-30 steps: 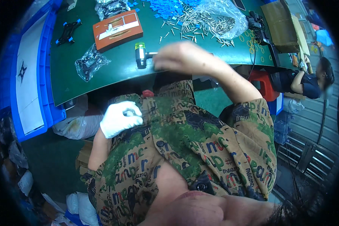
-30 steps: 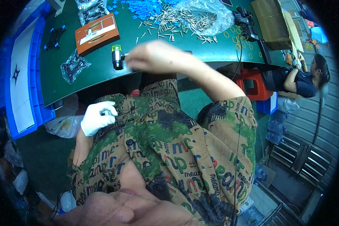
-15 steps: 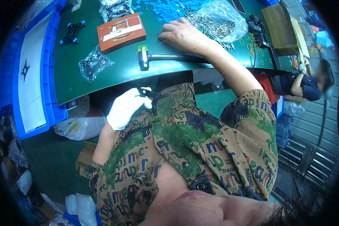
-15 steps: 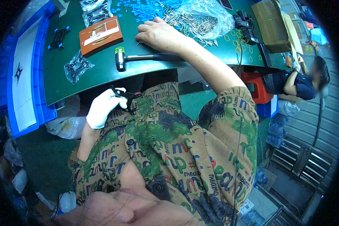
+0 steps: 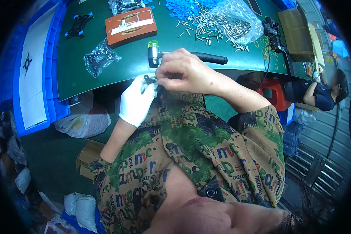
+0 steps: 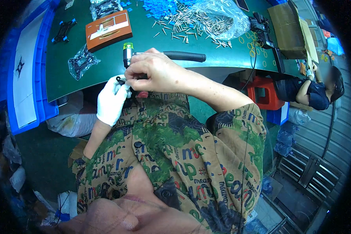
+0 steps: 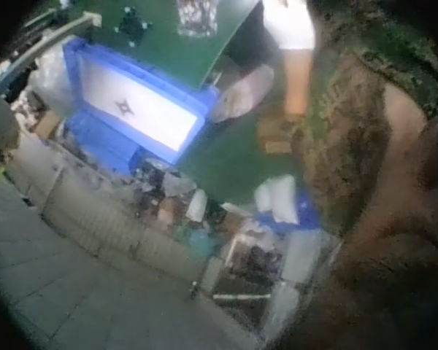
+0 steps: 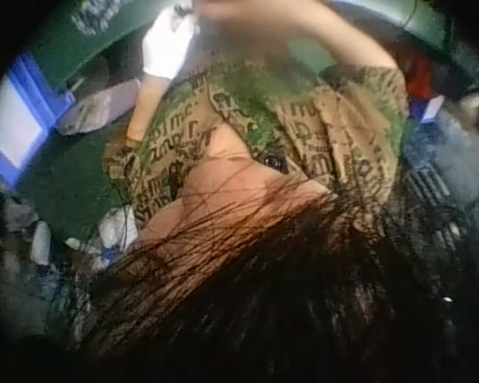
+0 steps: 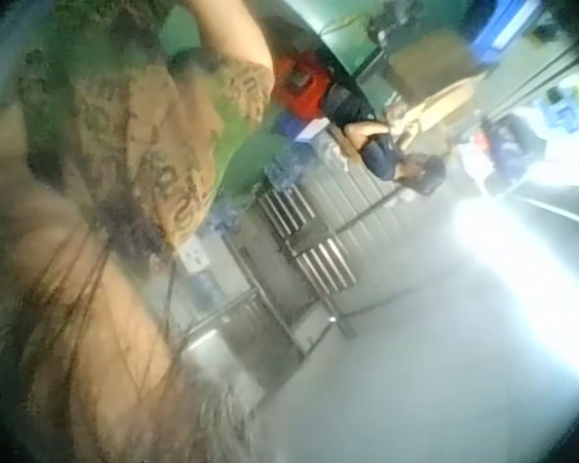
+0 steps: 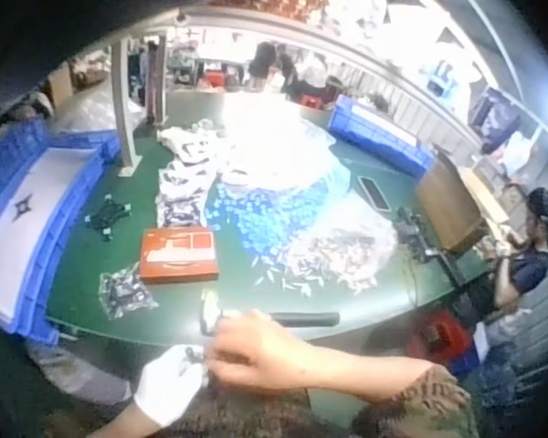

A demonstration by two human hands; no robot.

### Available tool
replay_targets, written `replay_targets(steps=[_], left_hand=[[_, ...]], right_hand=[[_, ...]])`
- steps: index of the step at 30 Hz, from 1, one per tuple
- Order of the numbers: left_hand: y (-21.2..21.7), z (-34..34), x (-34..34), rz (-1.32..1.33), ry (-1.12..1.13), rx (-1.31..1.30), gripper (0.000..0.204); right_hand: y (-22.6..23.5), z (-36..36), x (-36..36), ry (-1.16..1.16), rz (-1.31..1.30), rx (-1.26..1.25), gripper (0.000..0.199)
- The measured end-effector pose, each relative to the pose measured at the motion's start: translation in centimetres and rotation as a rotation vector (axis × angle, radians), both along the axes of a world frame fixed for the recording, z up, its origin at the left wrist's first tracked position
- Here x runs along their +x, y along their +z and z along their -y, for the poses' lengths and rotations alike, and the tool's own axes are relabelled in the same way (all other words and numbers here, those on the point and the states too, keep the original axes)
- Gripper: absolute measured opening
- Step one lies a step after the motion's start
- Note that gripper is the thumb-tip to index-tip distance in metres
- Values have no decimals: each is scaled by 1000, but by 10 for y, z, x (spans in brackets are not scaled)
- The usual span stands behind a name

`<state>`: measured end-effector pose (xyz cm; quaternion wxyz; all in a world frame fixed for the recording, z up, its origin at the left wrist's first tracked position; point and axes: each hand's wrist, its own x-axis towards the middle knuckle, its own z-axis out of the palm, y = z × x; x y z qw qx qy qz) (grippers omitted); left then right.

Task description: The person assembles small black plastic components by inserting metal pins and blue plastic caps. They use a hammer to tap the pins into place and place the finished units into a blue bin. The process is repetitive, involving picking up parts, aligning them, and securing them with the hammer.

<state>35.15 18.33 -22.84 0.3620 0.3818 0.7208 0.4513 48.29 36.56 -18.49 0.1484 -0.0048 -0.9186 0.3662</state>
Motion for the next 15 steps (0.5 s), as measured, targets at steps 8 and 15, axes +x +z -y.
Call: replay_targets(steps=[8, 15], left_hand=[[3, -1, 1, -216, -14, 31, 23], [-7, 0, 2, -186, -47, 110, 21]], right_hand=[[-4, 7, -5, -44, 97, -136, 10], [-19, 20, -9, -135, -42, 134, 18]])
